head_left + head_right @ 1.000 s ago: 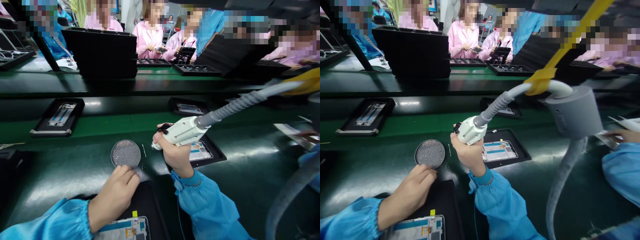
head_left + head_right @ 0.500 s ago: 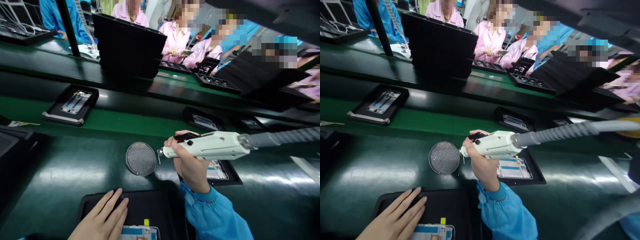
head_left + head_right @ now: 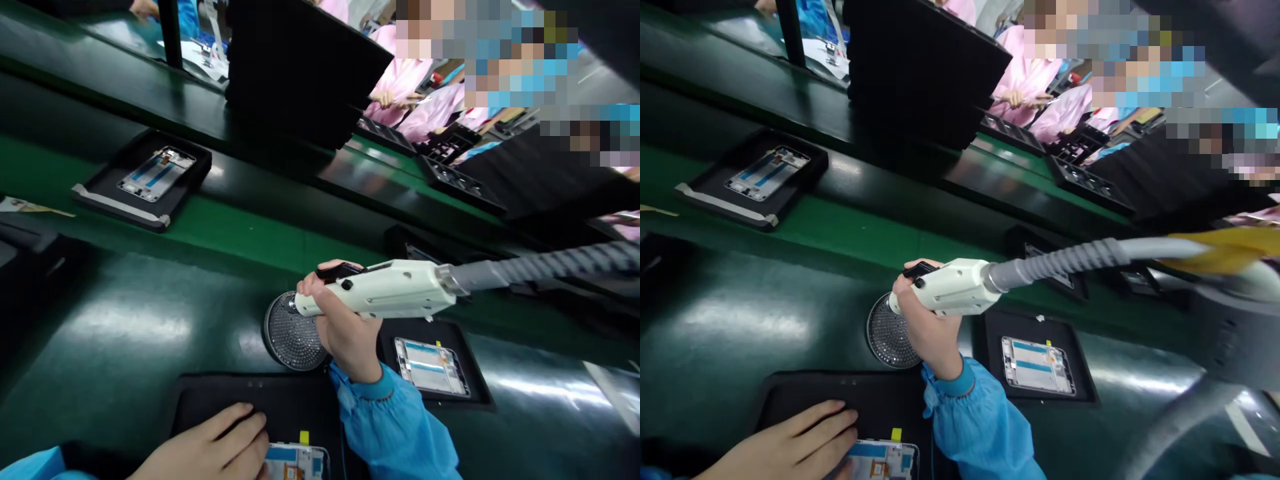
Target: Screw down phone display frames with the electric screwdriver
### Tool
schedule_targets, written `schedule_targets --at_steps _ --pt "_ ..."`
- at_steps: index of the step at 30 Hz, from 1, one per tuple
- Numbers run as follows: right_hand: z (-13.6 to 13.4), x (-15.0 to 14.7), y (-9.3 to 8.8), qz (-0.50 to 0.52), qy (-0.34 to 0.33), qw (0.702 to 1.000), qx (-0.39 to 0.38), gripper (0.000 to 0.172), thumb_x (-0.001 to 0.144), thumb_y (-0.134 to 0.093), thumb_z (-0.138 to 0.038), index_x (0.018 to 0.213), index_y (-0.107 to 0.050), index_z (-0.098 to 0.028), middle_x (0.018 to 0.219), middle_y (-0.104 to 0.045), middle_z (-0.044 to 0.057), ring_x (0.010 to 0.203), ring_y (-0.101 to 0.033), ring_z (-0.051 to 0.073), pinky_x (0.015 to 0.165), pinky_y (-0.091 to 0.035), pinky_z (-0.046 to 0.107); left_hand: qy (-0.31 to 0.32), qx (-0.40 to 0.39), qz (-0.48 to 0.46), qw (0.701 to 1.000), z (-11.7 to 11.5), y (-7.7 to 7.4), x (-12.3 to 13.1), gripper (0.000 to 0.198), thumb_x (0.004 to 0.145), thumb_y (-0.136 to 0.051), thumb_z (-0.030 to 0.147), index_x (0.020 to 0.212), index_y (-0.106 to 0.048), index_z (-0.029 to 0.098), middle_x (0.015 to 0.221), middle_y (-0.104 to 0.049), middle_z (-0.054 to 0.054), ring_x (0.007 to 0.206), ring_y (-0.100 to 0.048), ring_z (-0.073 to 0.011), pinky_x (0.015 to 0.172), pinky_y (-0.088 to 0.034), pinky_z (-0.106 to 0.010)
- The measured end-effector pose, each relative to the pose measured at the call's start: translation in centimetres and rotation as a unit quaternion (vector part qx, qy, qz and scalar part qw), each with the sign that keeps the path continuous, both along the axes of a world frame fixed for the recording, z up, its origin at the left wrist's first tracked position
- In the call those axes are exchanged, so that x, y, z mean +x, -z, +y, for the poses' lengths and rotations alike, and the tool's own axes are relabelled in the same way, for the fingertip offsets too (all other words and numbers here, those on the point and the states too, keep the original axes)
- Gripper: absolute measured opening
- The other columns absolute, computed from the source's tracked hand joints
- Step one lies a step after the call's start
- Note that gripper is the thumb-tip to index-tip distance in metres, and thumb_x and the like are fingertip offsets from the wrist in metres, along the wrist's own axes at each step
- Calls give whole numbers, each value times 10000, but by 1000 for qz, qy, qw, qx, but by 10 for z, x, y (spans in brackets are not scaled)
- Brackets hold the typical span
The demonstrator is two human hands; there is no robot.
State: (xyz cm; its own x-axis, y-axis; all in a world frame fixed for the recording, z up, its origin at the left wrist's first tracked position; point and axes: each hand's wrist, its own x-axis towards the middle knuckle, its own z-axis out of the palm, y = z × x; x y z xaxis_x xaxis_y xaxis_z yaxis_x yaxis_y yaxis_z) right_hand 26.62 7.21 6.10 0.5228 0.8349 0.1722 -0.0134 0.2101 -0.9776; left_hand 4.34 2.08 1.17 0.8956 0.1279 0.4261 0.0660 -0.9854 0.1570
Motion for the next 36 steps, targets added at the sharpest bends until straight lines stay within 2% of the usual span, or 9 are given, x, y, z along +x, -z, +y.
schedule_targets --at_steps 5,9,16,22,25,28,31,33,36 --pt "0 -3 7 -25 -24 999 14 198 795 -694 -234 969 -601 -242 745 -597 -33 677 -594 129 682 -534 344 5 0 22 1000 -4 7 -1 142 923 -630 239 1041 -697 199 1089 -746 5 1062 -645 -158 1016 -457 -261" --pt "0 -4 11 -30 -30 999 3 188 810 -686 -221 974 -597 -240 746 -610 -27 677 -604 134 685 -535 349 -2 -8 16 1000 -7 10 -2 117 918 -612 220 993 -698 193 1061 -750 3 1081 -640 -159 993 -466 -256" --pt "1 -8 5 -15 -26 1000 -8 167 794 -694 -225 928 -594 -231 713 -606 -28 660 -592 131 633 -516 322 -34 -22 -2 999 -6 3 -1 70 915 -622 241 938 -680 210 1040 -756 19 1043 -659 -168 910 -500 -265" --pt "3 -9 10 -26 -29 999 -4 159 793 -704 -223 920 -607 -226 728 -606 -21 676 -588 132 676 -513 343 -29 -15 14 999 -3 -1 -4 164 900 -670 317 1016 -681 201 1107 -740 -9 1081 -645 -202 942 -487 -308" --pt "0 -8 0 2 -26 999 18 223 768 -714 -195 972 -634 -234 697 -597 -32 680 -595 138 700 -511 359 -4 -11 17 1000 0 -8 -4 186 891 -691 349 1029 -691 223 1146 -729 12 1106 -633 -198 951 -489 -308" --pt "-18 -7 -24 9 -27 998 53 191 764 -684 -163 943 -652 -223 656 -587 -26 670 -588 145 694 -508 364 17 -16 11 1000 1 -13 -4 201 915 -651 362 1026 -699 202 1117 -735 -17 1091 -646 -224 961 -496 -337" --pt "-51 -11 -45 -9 -25 997 68 188 774 -650 -132 946 -664 -206 669 -578 -13 674 -578 147 673 -501 359 29 -34 10 999 -1 -14 -6 329 939 -573 412 1057 -694 130 1116 -729 -103 1080 -662 -289 984 -497 -407" --pt "-75 -18 -49 -20 -36 998 55 212 784 -641 -128 978 -671 -208 715 -583 -5 676 -566 143 651 -495 352 33 -45 10 998 -3 -12 -7 375 935 -556 420 1067 -691 95 1143 -716 -150 1092 -661 -317 990 -498 -428" --pt "-103 -30 -41 -38 -70 997 16 232 810 -636 -141 1020 -671 -234 762 -587 -3 689 -562 142 641 -495 351 32 -50 4 998 -5 -11 -8 356 927 -557 391 1037 -698 83 1133 -717 -175 1088 -667 -322 975 -512 -426"
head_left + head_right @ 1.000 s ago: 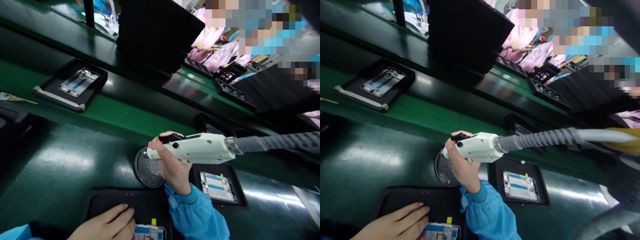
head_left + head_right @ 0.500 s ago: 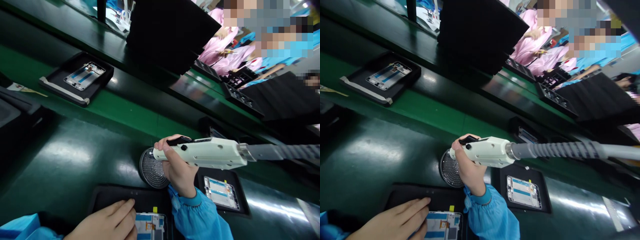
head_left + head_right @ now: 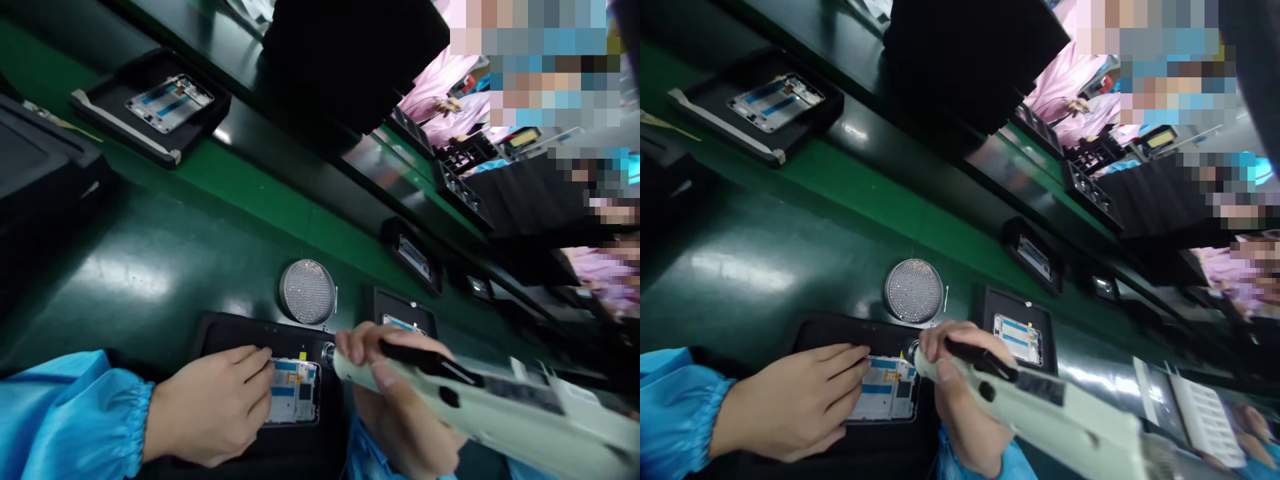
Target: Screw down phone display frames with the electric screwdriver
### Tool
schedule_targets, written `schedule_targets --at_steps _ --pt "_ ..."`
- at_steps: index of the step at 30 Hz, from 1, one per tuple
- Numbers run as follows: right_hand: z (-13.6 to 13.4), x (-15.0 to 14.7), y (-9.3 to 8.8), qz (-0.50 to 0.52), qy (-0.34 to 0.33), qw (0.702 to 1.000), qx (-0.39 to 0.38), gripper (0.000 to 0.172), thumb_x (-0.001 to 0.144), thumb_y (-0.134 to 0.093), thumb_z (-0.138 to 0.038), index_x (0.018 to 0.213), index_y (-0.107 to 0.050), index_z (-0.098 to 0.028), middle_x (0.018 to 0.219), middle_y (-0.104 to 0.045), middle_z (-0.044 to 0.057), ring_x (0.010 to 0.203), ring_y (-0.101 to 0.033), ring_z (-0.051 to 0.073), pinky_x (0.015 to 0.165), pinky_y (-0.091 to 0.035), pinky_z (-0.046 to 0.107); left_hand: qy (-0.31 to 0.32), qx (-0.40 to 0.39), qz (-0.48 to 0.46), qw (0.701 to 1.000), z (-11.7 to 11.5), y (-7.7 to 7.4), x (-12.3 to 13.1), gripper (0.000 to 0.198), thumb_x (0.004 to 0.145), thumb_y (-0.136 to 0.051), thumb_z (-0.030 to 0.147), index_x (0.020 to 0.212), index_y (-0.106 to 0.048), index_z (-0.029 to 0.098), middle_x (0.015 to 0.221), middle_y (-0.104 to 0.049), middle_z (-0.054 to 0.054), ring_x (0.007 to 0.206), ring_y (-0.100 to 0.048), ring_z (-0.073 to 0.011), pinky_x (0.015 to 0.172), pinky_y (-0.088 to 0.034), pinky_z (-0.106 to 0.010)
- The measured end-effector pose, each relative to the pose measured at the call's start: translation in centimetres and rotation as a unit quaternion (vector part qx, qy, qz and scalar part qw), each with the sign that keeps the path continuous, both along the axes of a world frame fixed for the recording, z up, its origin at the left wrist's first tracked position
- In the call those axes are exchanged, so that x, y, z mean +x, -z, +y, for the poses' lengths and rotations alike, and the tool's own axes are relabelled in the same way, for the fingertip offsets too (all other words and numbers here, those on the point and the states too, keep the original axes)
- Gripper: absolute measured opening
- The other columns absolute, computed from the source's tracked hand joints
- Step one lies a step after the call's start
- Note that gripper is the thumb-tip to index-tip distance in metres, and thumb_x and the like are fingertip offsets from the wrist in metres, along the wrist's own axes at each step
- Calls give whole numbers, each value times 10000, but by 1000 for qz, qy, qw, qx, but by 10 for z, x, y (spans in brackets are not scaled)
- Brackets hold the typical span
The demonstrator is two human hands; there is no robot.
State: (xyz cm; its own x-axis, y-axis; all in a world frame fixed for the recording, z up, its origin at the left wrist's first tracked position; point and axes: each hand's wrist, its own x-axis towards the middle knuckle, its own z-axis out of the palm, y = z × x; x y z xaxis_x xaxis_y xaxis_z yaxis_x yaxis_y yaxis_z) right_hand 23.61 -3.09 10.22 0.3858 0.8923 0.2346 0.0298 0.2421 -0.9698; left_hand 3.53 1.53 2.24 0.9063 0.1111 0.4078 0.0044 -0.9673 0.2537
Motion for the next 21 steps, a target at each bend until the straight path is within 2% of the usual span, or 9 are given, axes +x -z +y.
schedule_targets --at_steps 3,7,21 --pt "-14 -10 12 -10 -32 999 -31 254 841 -625 -147 1067 -656 -259 780 -598 -2 731 -580 156 664 -505 362 -5 0 -10 1000 0 0 1 337 922 -557 364 1017 -706 77 1114 -723 -182 1072 -676 -319 966 -523 -425" --pt "-16 -17 18 -7 -58 998 -31 263 852 -630 -153 1094 -643 -255 808 -606 -3 756 -592 159 693 -511 371 -5 1 -14 1000 1 -1 2 320 914 -569 346 1000 -713 74 1102 -728 -180 1058 -684 -320 961 -533 -426" --pt "-14 -20 22 -3 -52 997 -51 258 863 -608 -120 1081 -648 -251 820 -609 -8 759 -589 144 718 -530 369 -6 0 -12 1000 -2 1 3 325 883 -617 370 1001 -721 86 1115 -724 -179 1055 -677 -310 963 -525 -414"
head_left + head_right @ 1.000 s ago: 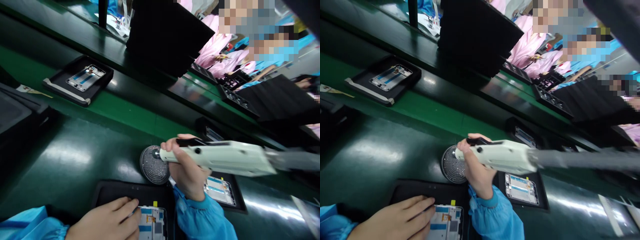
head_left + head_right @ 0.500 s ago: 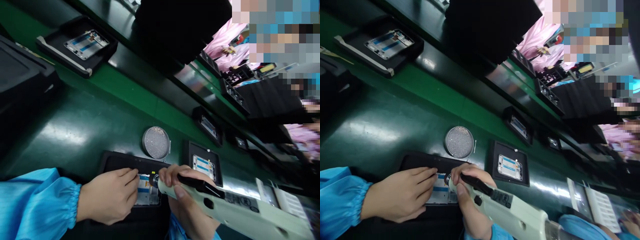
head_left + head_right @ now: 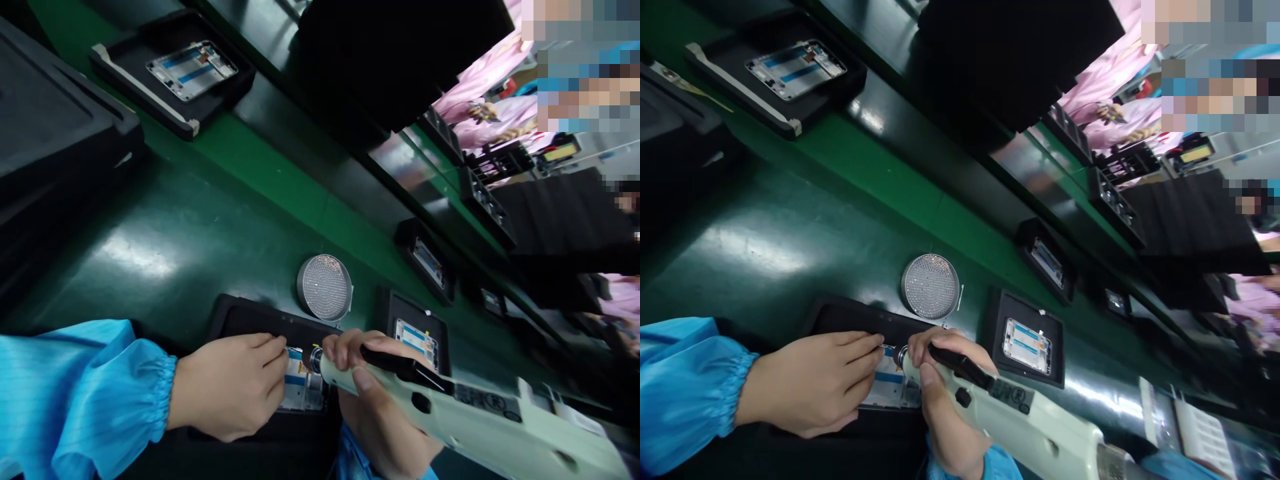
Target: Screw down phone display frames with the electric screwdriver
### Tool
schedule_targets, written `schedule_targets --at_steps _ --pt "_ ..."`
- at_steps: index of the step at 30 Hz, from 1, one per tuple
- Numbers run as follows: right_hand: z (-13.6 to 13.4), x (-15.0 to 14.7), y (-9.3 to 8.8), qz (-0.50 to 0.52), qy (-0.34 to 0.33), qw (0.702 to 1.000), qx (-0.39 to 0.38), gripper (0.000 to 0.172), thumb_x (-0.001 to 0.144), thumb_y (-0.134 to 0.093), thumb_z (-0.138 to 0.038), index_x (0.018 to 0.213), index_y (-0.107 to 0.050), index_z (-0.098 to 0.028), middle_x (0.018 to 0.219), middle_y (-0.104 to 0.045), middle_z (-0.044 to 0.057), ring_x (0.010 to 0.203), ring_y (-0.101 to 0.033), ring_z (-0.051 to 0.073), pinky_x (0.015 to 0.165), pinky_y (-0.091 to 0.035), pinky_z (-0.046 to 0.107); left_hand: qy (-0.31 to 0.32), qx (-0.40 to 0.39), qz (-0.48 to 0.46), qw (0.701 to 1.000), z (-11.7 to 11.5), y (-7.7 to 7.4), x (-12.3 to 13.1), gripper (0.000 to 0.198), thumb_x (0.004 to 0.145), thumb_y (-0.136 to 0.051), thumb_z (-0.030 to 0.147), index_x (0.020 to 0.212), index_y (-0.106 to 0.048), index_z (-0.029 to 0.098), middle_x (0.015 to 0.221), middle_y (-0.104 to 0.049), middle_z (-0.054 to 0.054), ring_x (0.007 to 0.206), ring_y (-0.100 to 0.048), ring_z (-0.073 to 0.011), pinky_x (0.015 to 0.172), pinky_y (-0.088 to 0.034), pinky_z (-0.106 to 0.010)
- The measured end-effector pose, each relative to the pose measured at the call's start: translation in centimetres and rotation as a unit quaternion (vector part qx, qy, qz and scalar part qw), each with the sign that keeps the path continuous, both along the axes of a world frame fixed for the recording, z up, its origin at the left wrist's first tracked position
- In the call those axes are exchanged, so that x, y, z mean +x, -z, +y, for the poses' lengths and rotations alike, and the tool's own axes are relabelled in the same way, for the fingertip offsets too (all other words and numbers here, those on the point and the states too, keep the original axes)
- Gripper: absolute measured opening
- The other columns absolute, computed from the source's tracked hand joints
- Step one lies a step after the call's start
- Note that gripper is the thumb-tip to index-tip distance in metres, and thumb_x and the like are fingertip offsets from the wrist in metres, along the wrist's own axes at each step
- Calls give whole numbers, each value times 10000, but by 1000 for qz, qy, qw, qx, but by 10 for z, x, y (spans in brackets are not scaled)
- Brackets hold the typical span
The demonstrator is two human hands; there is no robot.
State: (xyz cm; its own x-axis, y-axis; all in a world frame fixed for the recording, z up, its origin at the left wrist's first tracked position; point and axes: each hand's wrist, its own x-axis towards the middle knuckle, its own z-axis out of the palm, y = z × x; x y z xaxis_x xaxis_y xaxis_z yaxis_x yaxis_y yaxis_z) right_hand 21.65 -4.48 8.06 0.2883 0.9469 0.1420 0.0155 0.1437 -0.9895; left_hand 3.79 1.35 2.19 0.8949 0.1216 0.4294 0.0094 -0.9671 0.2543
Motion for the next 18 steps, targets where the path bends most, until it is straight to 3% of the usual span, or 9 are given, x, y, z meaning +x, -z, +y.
schedule_targets --at_steps 18 --pt "4 -7 -3 -10 29 1000 -1 211 814 -649 -125 992 -673 -236 757 -590 -12 705 -572 143 659 -508 351 5 -1 25 1000 -1 0 3 318 896 -598 375 1000 -726 104 1091 -727 -171 1059 -663 -313 925 -525 -405"
